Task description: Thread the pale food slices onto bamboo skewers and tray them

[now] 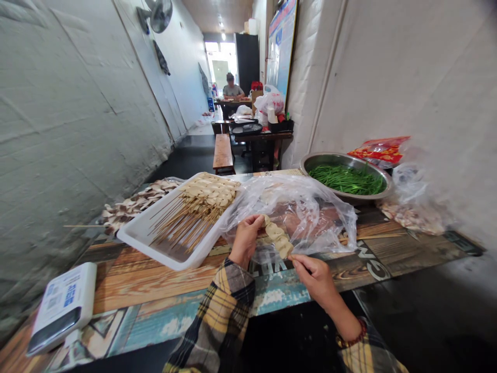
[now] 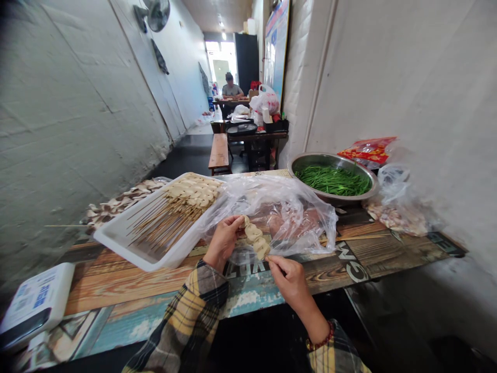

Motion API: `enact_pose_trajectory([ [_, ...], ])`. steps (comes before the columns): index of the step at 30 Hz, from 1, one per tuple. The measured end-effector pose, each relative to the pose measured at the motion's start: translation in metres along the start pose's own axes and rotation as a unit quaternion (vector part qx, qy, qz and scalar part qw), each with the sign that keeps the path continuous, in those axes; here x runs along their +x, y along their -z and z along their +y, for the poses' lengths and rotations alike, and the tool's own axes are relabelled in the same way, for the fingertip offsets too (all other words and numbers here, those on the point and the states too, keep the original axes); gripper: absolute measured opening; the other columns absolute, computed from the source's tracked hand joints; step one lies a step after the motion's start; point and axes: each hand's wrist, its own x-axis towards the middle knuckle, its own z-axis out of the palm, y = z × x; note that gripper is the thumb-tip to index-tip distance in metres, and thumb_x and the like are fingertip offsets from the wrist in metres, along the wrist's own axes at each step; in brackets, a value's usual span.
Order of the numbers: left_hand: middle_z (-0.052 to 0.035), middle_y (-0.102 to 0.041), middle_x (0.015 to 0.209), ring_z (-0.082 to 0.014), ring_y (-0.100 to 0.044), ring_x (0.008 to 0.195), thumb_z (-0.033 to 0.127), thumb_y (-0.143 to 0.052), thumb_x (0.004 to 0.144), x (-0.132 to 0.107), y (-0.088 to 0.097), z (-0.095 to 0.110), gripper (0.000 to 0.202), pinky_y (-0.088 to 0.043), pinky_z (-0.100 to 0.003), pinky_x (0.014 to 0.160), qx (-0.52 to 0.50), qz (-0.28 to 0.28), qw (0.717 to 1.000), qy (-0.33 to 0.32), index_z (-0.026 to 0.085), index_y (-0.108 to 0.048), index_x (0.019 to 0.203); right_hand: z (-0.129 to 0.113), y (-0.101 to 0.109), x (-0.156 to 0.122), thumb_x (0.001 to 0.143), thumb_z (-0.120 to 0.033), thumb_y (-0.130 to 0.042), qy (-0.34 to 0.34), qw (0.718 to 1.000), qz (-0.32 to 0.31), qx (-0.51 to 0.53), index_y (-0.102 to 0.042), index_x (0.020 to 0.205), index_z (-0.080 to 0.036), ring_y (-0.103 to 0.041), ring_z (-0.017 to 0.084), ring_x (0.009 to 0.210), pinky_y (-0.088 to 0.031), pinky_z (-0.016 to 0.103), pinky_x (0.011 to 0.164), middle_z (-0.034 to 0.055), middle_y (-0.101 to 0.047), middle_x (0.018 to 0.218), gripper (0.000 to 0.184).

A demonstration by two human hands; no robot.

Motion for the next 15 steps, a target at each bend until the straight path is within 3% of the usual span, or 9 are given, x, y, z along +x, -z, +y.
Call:
enact_pose_trajectory([
  [9, 0.001, -0.061, 0.061, -0.01, -0.053, 0.053, 0.04, -0.076, 0.06, 0.0, 0.0028, 0.0025, 0.03, -0.044, -0.024, 0.056, 0.01, 0.003, 1.0, -0.003, 0.015, -0.063, 0.067, 0.0025, 0.0008, -0.0006, 0.088, -0.026, -0.052, -0.006, 1.0, -0.008, 0.0, -0.076, 0.097, -0.018, -0.073, 0.024, 0.087, -0.058, 0.033, 0.077, 0.0082, -0.077, 0.094, 0.026],
  [15, 0.0001, -0.063, 0.063, -0.01, -0.053, 0.056, 0.034, -0.071, 0.066, -0.0012, -0.0009, 0.0023, 0.021, -0.042, -0.023, 0.057, 0.098, 0.022, 0.992, -0.078, 0.015, -0.065, 0.069, 0.0018, -0.0015, 0.0001, 0.087, -0.024, -0.051, -0.009, 1.0, -0.002, -0.023, -0.075, 0.095, -0.019, -0.073, 0.023, 0.083, -0.057, 0.033, 0.077, 0.0073, -0.077, 0.091, 0.025],
])
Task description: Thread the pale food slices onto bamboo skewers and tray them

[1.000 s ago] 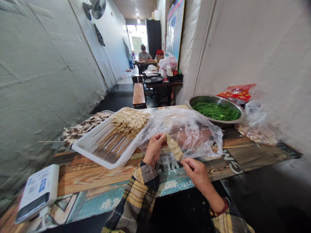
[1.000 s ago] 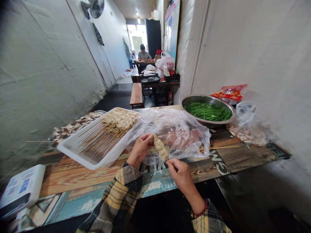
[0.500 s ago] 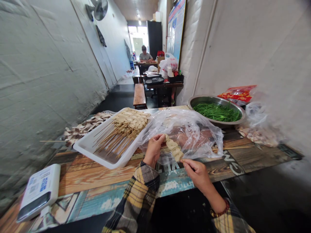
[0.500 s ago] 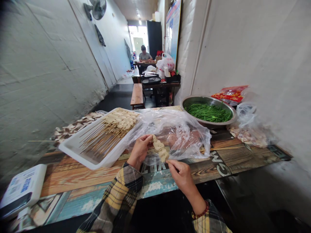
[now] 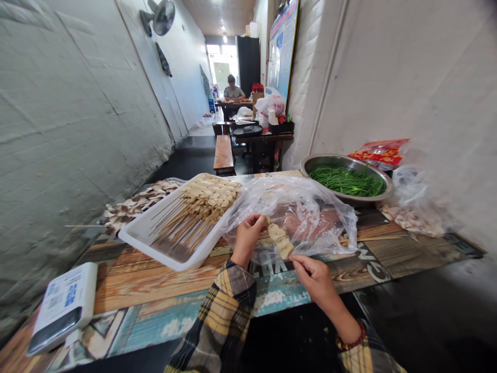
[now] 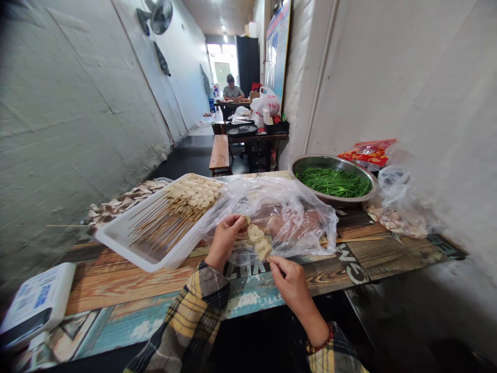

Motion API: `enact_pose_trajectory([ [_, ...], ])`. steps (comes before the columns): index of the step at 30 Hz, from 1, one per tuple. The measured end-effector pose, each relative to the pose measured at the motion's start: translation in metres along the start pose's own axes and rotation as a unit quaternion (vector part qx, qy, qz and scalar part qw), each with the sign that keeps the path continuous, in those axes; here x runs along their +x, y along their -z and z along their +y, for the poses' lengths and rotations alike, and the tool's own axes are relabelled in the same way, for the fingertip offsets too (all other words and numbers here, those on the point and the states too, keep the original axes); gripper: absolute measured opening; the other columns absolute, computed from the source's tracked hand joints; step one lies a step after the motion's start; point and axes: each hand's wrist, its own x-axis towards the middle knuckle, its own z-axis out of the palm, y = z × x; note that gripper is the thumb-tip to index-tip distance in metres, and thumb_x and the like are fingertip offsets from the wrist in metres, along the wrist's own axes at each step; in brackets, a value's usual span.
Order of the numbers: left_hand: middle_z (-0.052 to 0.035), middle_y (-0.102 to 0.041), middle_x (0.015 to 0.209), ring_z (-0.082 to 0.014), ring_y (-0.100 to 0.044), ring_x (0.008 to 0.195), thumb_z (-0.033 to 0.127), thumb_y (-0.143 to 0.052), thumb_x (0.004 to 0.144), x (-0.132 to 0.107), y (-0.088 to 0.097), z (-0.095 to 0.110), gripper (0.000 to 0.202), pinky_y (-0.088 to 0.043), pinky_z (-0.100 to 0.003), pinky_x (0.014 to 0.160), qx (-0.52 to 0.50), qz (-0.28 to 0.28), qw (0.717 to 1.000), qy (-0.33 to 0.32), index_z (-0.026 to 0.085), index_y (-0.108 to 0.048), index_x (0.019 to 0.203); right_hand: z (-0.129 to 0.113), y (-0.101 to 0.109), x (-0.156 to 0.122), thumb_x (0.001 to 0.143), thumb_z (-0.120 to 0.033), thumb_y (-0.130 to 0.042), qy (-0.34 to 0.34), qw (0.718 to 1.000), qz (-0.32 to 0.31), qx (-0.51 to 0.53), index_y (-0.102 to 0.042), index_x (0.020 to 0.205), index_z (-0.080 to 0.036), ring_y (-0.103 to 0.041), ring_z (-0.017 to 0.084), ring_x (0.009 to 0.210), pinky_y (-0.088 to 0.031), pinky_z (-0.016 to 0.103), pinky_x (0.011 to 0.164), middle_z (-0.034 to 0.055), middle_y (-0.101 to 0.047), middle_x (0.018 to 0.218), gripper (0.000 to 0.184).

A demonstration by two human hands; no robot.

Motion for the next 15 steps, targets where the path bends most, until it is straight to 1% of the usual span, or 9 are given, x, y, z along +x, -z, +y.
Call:
enact_pose_trajectory([
  [3, 0.001, -0.061, 0.061, -0.0102, -0.053, 0.055, 0.03, -0.069, 0.066, 0.002, -0.001, -0.0018, 0.016, -0.041, -0.023, 0.058, 0.032, 0.004, 0.999, -0.03, 0.015, -0.064, 0.067, -0.0013, -0.0005, -0.0001, 0.088, -0.024, -0.051, -0.001, 1.0, 0.004, -0.006, -0.075, 0.094, -0.019, -0.073, 0.023, 0.081, -0.057, 0.032, 0.074, 0.007, -0.077, 0.09, 0.025],
  [8, 0.0016, -0.06, 0.058, -0.0109, -0.053, 0.054, 0.026, -0.069, 0.064, 0.0067, 0.0009, -0.0071, 0.013, -0.039, -0.022, 0.055, 0.058, 0.013, 0.997, -0.048, 0.016, -0.06, 0.064, -0.0027, -0.0001, 0.0001, 0.087, -0.024, -0.052, 0.004, 1.0, 0.008, -0.006, -0.075, 0.093, -0.02, -0.074, 0.023, 0.08, -0.058, 0.031, 0.074, 0.007, -0.078, 0.088, 0.025],
  [10, 0.001, -0.06, 0.058, -0.0111, -0.053, 0.054, 0.027, -0.068, 0.065, 0.0077, 0.0018, -0.0086, 0.013, -0.039, -0.022, 0.055, 0.081, 0.004, 0.995, -0.054, 0.016, -0.06, 0.064, -0.0023, 0.0, 0.0001, 0.087, -0.024, -0.052, 0.005, 1.0, 0.009, -0.006, -0.075, 0.092, -0.02, -0.074, 0.023, 0.079, -0.058, 0.031, 0.073, 0.0069, -0.078, 0.088, 0.025],
  [13, 0.0006, -0.06, 0.059, -0.0108, -0.053, 0.055, 0.028, -0.068, 0.065, 0.0071, 0.0023, -0.0085, 0.015, -0.039, -0.022, 0.055, 0.086, -0.019, 0.995, -0.048, 0.016, -0.06, 0.062, -0.0018, 0.0001, 0.0, 0.087, -0.024, -0.051, 0.002, 1.0, 0.008, -0.004, -0.075, 0.092, -0.02, -0.073, 0.023, 0.079, -0.057, 0.03, 0.072, 0.0067, -0.078, 0.087, 0.025],
  [15, 0.0015, -0.059, 0.06, -0.0101, -0.052, 0.056, 0.028, -0.07, 0.064, 0.0055, 0.0021, -0.0067, 0.016, -0.04, -0.021, 0.055, 0.054, -0.018, 0.998, -0.031, 0.016, -0.06, 0.064, -0.0021, 0.0003, 0.0, 0.088, -0.025, -0.051, -0.001, 1.0, 0.008, -0.001, -0.075, 0.092, -0.02, -0.073, 0.023, 0.078, -0.057, 0.03, 0.071, 0.0065, -0.078, 0.087, 0.025],
])
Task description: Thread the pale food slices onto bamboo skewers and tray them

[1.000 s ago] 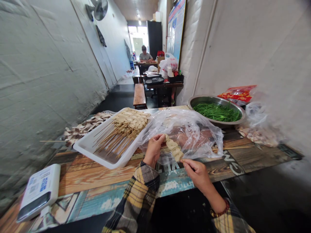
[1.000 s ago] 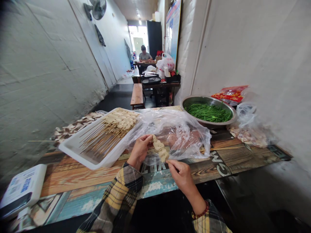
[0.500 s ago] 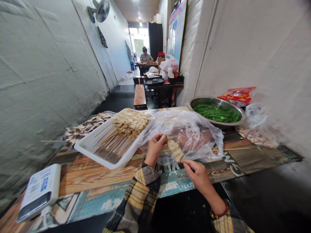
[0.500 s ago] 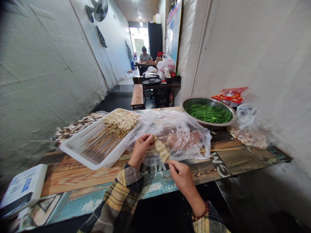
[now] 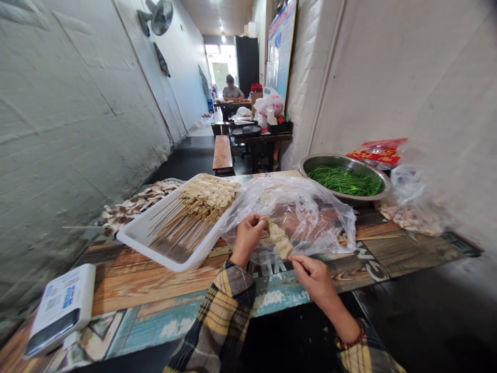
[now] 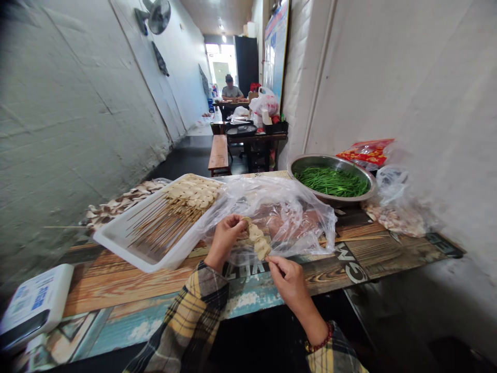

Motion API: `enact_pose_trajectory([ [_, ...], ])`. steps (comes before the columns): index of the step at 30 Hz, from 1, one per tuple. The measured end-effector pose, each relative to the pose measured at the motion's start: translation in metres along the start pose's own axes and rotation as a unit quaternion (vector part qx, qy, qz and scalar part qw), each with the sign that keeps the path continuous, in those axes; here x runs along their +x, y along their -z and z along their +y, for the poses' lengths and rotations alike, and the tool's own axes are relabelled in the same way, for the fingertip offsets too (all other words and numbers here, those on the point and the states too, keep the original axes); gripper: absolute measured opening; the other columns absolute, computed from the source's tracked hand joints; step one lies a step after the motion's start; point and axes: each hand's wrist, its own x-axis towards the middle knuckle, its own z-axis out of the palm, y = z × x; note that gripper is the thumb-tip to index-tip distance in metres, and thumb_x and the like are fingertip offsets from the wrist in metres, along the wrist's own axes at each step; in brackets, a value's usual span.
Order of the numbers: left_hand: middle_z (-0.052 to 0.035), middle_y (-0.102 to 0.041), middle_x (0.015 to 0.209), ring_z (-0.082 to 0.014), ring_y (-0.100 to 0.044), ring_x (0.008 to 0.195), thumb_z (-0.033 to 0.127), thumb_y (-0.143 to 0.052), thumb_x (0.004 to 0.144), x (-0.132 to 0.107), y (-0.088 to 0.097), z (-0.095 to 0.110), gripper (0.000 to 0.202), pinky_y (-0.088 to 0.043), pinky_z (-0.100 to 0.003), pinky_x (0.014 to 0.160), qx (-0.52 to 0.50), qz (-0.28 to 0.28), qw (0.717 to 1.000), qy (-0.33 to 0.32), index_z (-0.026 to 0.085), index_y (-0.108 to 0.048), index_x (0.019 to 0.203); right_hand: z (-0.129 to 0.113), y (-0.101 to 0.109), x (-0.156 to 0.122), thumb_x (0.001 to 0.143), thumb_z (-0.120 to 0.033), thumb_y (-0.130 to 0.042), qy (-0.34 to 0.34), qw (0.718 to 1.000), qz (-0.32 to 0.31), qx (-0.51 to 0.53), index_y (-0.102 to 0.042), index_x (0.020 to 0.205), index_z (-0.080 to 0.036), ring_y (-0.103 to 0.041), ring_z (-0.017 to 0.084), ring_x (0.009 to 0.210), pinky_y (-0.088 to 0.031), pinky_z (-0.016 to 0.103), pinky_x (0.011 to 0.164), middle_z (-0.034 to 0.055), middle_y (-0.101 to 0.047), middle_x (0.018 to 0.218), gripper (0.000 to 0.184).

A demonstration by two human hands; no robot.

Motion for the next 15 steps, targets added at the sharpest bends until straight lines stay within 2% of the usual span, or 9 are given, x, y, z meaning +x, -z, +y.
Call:
enact_pose_trajectory([
  [4, 0.0013, -0.062, 0.066, -0.0099, -0.054, 0.057, 0.034, -0.074, 0.062, -0.003, 0.0, 0.005, 0.024, -0.043, -0.022, 0.057, -0.086, 0.003, 0.995, 0.046, 0.015, -0.061, 0.07, -0.002, 0.001, 0.0, 0.087, -0.026, -0.053, 0.002, 1.0, 0.005, 0.013, -0.076, 0.092, -0.02, -0.073, 0.023, 0.077, -0.058, 0.03, 0.071, 0.0067, -0.078, 0.086, 0.025],
  [10, 0.0019, -0.059, 0.061, -0.009, -0.052, 0.053, 0.039, -0.076, 0.059, -0.005, 0.001, 0.01, 0.029, -0.043, -0.023, 0.056, -0.119, -0.014, 0.988, 0.096, 0.015, -0.064, 0.068, -0.004, 0.002, 0.0, 0.087, -0.026, -0.053, 0.002, 1.0, -0.004, 0.025, -0.077, 0.092, -0.02, -0.073, 0.023, 0.078, -0.058, 0.03, 0.071, 0.0067, -0.078, 0.087, 0.025],
  [15, 0.0018, -0.058, 0.059, -0.0106, -0.054, 0.054, 0.037, -0.077, 0.058, -0.005, 0.005, 0.011, 0.027, -0.045, -0.025, 0.057, -0.173, -0.046, 0.973, 0.143, 0.015, -0.063, 0.066, -0.005, 0.003, 0.0, 0.087, -0.027, -0.053, 0.002, 0.999, -0.011, 0.034, -0.077, 0.09, -0.019, -0.072, 0.021, 0.068, -0.058, 0.029, 0.067, 0.0054, -0.076, 0.075, 0.026],
])
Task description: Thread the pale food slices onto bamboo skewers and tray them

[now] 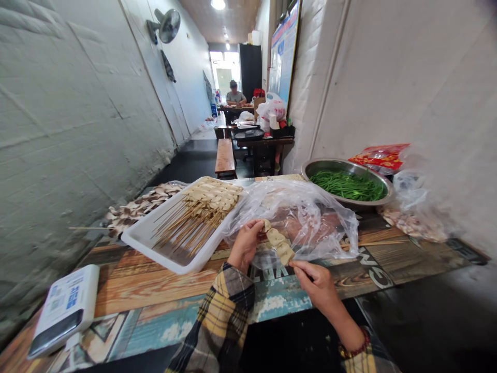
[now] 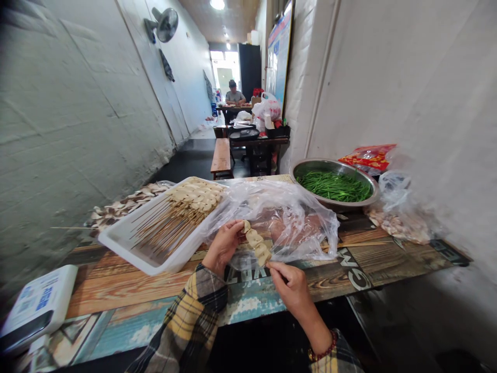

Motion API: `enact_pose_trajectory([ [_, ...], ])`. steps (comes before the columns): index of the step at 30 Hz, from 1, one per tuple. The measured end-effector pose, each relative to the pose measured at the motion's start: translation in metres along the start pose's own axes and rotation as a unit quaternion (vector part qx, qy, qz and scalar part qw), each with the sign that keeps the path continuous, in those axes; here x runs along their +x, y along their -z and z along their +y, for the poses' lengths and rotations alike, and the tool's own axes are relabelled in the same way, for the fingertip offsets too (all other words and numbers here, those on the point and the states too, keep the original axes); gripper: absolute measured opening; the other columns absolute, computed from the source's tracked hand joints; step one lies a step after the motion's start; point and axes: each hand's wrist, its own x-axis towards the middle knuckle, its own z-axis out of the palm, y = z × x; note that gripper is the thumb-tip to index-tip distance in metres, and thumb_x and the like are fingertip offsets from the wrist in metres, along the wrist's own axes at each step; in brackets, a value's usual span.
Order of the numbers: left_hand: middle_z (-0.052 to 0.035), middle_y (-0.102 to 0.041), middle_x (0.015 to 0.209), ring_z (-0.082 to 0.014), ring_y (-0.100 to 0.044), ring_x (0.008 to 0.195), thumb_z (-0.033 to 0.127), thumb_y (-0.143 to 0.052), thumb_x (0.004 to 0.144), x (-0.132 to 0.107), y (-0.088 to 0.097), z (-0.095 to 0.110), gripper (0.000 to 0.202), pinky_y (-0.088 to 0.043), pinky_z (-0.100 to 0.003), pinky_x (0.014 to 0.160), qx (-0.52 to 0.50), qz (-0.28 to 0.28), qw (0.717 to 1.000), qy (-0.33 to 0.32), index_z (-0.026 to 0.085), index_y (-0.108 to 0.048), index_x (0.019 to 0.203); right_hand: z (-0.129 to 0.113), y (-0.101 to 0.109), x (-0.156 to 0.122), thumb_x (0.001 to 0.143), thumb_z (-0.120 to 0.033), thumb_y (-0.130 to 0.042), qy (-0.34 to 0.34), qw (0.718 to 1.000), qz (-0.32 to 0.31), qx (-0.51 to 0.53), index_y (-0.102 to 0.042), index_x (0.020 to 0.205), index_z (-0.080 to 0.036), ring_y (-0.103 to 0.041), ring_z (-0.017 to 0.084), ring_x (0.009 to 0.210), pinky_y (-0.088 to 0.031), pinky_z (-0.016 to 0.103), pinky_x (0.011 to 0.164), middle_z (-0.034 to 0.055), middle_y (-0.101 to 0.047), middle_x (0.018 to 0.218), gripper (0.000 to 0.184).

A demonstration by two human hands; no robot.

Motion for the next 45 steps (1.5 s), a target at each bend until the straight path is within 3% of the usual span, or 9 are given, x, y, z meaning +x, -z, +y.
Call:
enact_pose_trajectory([
  [5, 0.0022, -0.057, 0.058, -0.0098, -0.053, 0.053, 0.031, -0.077, 0.057, 0.0, 0.003, 0.001, 0.023, -0.044, -0.024, 0.056, -0.023, -0.018, 0.999, 0.027, 0.014, -0.061, 0.062, 0.0, 0.001, 0.0, 0.086, -0.028, -0.053, 0.004, 1.0, -0.003, 0.006, -0.077, 0.089, -0.018, -0.069, 0.019, 0.057, -0.056, 0.028, 0.061, 0.0042, -0.073, 0.064, 0.026],
  [10, 0.0017, -0.058, 0.058, -0.0102, -0.053, 0.053, 0.035, -0.081, 0.054, 0.001, 0.003, 0.0, 0.029, -0.045, -0.025, 0.057, -0.007, -0.019, 1.0, 0.024, 0.014, -0.062, 0.062, 0.001, 0.001, 0.0, 0.087, -0.029, -0.052, -0.006, 1.0, -0.011, -0.001, -0.077, 0.089, -0.017, -0.067, 0.018, 0.054, -0.055, 0.026, 0.056, 0.004, -0.072, 0.062, 0.028],
  [19, 0.0029, -0.057, 0.06, -0.0078, -0.049, 0.054, 0.039, -0.078, 0.058, 0.002, 0.001, -0.006, 0.029, -0.04, -0.022, 0.057, 0.037, 0.008, 0.997, -0.06, 0.015, -0.064, 0.066, 0.006, 0.0, 0.0, 0.088, -0.031, -0.05, -0.018, 1.0, -0.016, -0.019, -0.076, 0.089, -0.019, -0.066, 0.018, 0.053, -0.051, 0.023, 0.05, 0.0021, -0.069, 0.058, 0.028],
  [28, 0.002, -0.058, 0.06, -0.0088, -0.05, 0.056, 0.031, -0.072, 0.063, 0.001, 0.0, -0.004, 0.018, -0.041, -0.022, 0.059, 0.08, 0.023, 0.993, -0.089, 0.015, -0.064, 0.064, 0.005, 0.0, -0.001, 0.087, -0.03, -0.051, -0.027, 0.999, -0.02, -0.016, -0.076, 0.089, -0.017, -0.066, 0.018, 0.053, -0.05, 0.023, 0.049, 0.003, -0.069, 0.06, 0.028],
  [32, 0.0005, -0.061, 0.062, -0.0108, -0.052, 0.059, 0.028, -0.067, 0.065, 0.004, 0.001, -0.005, 0.012, -0.041, -0.023, 0.06, 0.142, 0.036, 0.981, -0.131, 0.016, -0.066, 0.065, 0.006, 0.0, -0.001, 0.087, -0.03, -0.051, -0.032, 0.999, -0.026, -0.012, -0.076, 0.09, -0.017, -0.066, 0.018, 0.054, -0.051, 0.023, 0.05, 0.003, -0.069, 0.06, 0.028],
  [38, 0.0, -0.061, 0.061, -0.0127, -0.052, 0.061, 0.021, -0.056, 0.067, 0.008, 0.005, -0.006, 0.013, -0.038, -0.023, 0.059, 0.288, 0.055, 0.933, -0.207, 0.016, -0.067, 0.063, 0.006, -0.001, 0.0, 0.088, -0.029, -0.051, -0.031, 0.999, -0.018, -0.017, -0.076, 0.091, -0.016, -0.066, 0.018, 0.055, -0.05, 0.023, 0.051, 0.0038, -0.07, 0.061, 0.029],
  [45, 0.001, -0.057, 0.057, -0.0111, -0.048, 0.056, 0.023, -0.055, 0.069, 0.01, 0.007, -0.007, 0.015, -0.037, -0.022, 0.055, 0.309, 0.039, 0.934, -0.178, 0.015, -0.063, 0.06, 0.006, 0.0, 0.0, 0.088, -0.03, -0.05, -0.035, 0.999, -0.025, -0.019, -0.075, 0.091, -0.015, -0.062, 0.016, 0.051, -0.045, 0.022, 0.048, 0.0027, -0.066, 0.058, 0.03],
])
